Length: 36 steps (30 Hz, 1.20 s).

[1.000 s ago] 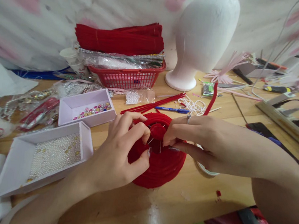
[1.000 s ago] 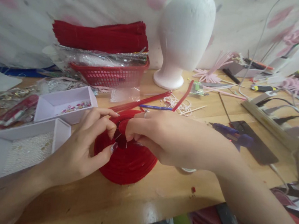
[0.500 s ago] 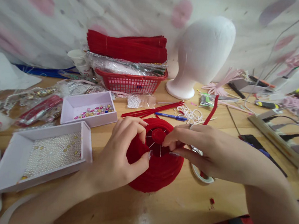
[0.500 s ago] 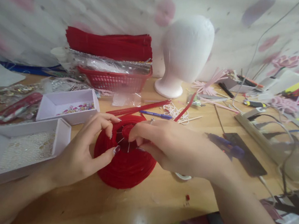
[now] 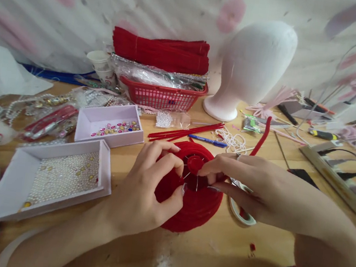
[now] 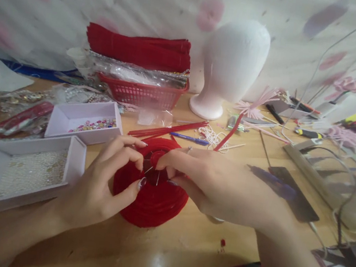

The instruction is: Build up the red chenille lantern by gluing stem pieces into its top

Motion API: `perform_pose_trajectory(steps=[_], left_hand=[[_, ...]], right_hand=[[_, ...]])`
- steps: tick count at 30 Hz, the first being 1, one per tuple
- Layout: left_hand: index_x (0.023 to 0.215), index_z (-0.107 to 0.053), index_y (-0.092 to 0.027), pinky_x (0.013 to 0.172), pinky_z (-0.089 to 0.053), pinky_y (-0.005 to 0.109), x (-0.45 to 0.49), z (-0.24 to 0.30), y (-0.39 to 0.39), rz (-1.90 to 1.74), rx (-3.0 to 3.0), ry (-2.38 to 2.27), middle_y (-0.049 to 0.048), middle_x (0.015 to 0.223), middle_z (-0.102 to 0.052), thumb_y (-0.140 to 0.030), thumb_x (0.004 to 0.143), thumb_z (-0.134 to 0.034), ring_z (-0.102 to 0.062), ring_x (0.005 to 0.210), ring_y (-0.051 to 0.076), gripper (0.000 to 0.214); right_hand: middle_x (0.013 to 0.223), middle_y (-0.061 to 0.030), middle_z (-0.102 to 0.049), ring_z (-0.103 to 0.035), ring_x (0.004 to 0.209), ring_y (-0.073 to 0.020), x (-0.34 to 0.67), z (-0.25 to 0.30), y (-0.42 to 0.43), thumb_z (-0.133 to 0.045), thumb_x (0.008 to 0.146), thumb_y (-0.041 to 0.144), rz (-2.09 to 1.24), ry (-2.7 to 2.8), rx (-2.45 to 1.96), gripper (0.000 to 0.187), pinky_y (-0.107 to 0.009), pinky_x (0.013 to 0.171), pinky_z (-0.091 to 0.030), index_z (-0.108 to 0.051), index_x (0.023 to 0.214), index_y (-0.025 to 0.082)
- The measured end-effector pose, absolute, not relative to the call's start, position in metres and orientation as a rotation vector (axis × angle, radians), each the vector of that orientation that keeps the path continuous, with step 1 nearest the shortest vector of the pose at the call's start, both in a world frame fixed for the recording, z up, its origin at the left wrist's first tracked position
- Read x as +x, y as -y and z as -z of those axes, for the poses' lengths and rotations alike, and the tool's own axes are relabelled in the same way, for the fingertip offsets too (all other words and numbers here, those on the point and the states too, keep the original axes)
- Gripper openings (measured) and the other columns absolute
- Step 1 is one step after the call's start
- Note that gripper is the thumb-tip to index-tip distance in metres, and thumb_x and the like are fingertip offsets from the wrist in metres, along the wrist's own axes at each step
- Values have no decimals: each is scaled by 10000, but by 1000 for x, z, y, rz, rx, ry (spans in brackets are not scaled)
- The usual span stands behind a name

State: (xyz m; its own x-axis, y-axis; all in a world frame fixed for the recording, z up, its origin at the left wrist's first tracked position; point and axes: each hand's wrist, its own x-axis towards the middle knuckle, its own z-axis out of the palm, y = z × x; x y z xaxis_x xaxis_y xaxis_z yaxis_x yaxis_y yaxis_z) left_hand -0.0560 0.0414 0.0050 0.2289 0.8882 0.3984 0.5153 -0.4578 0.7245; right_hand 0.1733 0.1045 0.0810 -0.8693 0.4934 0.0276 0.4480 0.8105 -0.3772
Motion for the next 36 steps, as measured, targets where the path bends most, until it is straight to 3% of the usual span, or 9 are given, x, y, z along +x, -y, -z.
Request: perform_pose_trajectory(steps=[15,36], left_hand=[[988,-566,-206,1054,-395,461,-55,-11,-47,-1031,2273,-1289,114,1261,-518,-237,891,-597,-481,1221,285,107],[1008,-557,-222,1061,-376,473,-56,-9,-47,-990,2230,-1286,97,1282,-506,-235,884,-587,-446,1249,289,128]], right_hand=[[881,-12,-707,-655,731,-103,168,-81,-105,-462,1009,132,-531,2839,-678,181,-209,636,-482,-609,1096,191],[897,-4,-695,-668,788,-91,168,-78,-105,-487,997,121,-597,2809,-689,151,-187,683,-501,-601,1072,185]])
